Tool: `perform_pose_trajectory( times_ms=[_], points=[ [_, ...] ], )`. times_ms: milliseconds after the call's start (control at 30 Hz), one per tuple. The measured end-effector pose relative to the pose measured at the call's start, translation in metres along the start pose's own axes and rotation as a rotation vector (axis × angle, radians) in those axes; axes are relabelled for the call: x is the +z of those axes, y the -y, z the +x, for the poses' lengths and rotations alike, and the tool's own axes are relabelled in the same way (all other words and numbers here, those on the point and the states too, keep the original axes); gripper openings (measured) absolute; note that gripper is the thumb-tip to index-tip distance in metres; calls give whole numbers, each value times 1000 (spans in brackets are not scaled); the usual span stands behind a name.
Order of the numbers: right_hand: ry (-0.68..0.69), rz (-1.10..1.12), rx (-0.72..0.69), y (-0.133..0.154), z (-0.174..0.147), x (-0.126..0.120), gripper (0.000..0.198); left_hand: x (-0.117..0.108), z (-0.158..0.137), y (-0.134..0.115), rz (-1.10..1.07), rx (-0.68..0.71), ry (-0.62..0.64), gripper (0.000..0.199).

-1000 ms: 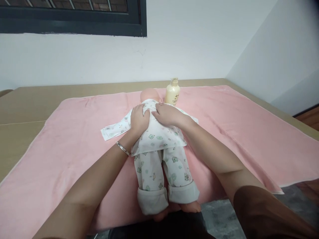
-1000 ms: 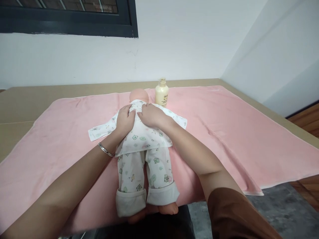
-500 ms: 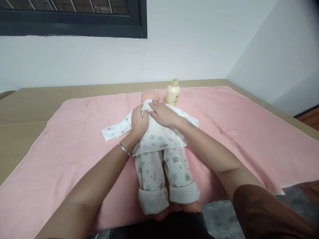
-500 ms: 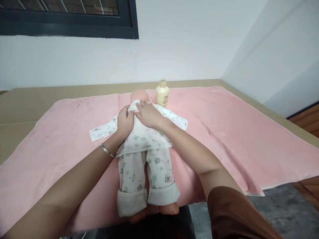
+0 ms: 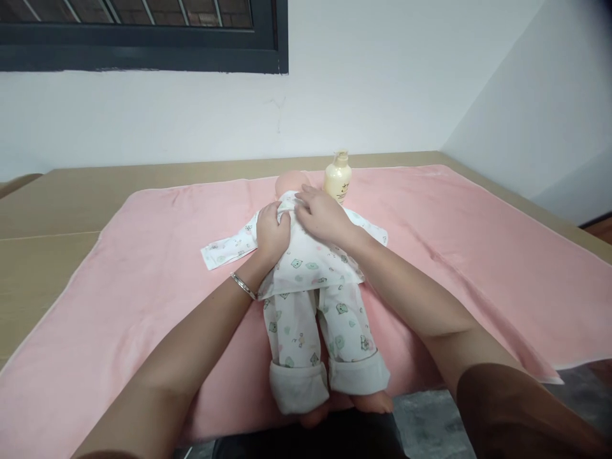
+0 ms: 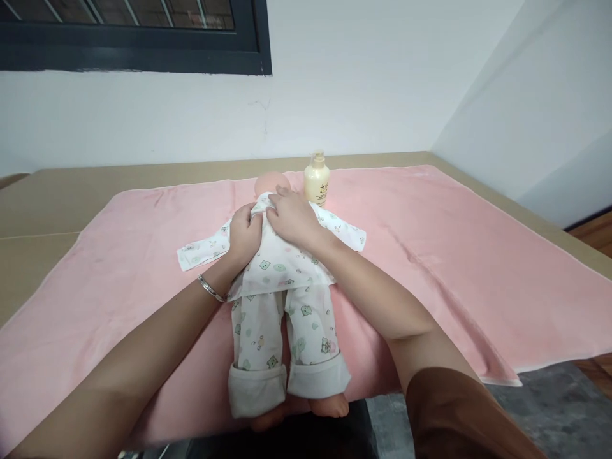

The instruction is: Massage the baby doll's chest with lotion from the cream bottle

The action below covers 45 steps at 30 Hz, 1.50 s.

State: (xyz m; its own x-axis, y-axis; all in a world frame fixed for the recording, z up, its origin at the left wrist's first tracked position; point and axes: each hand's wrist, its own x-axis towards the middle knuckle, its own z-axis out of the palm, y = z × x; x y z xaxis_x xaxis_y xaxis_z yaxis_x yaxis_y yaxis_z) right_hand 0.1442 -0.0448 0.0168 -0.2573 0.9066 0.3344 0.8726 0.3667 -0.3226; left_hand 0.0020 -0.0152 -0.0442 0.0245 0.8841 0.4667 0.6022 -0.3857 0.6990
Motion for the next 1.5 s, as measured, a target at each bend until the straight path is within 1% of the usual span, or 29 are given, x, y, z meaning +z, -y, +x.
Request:
perform_pose_trajectory(
  times_ms=[67,100,233,300,400,467,533,600,667,700,767,833,933,1000,1067,1133,1233,1367,1433,1500],
  points=[
    [-53,-8,18,0,0,2,37,0,0,0,0,-1,0,39],
    [-59,-15,14,0,0,3,36,0,0,0,-1,-3,0,39],
    [9,-25,-8,2,1,6,35,0,0,1,-22,-11,1,39],
    [11,-12,-4,4,1,5,34,1,1,2,-39,-11,6,39],
    [3,-11,-34,6,0,5,36,0,1,1,-33,3,8,38],
    [26,-25,-60,6,1,6,37,-4,2,-2,-2,34,44,36],
    [60,-27,-70,6,2,3,38,-10,3,-8,9,53,108,35],
    [99,-8,-74,4,5,-6,36,-16,4,-17,-32,21,150,36],
    [92,31,-57,-1,10,-21,36,-20,6,-29,-136,-44,149,40],
    [57,56,-40,-5,13,-29,38,-21,8,-36,-212,-71,143,43],
    [-63,101,-2,-19,21,-46,45,-21,16,-51,-403,-102,145,49],
    [-191,122,18,-40,30,-58,53,-17,29,-68,-611,-144,176,58],
    [-325,94,20,-77,42,-64,65,-10,61,-90,-879,-289,285,71],
    [-361,54,36,-99,49,-62,72,-3,86,-100,-1021,-401,385,79],
    [-366,16,55,-114,53,-57,79,6,109,-107,-1141,-499,436,83],
    [-365,-6,66,-123,55,-51,84,17,126,-110,-1239,-579,436,87],
    [-313,-18,83,-131,57,-39,86,32,141,-112,-1351,-664,465,91],
    [-169,33,114,-136,57,-25,88,45,145,-112,-1443,-685,541,91],
    [-141,60,116,-136,57,-23,87,46,146,-112,-1460,-671,552,90],
    [-142,51,114,-134,56,-23,83,45,146,-112,-1463,-655,562,90]
  ],
)
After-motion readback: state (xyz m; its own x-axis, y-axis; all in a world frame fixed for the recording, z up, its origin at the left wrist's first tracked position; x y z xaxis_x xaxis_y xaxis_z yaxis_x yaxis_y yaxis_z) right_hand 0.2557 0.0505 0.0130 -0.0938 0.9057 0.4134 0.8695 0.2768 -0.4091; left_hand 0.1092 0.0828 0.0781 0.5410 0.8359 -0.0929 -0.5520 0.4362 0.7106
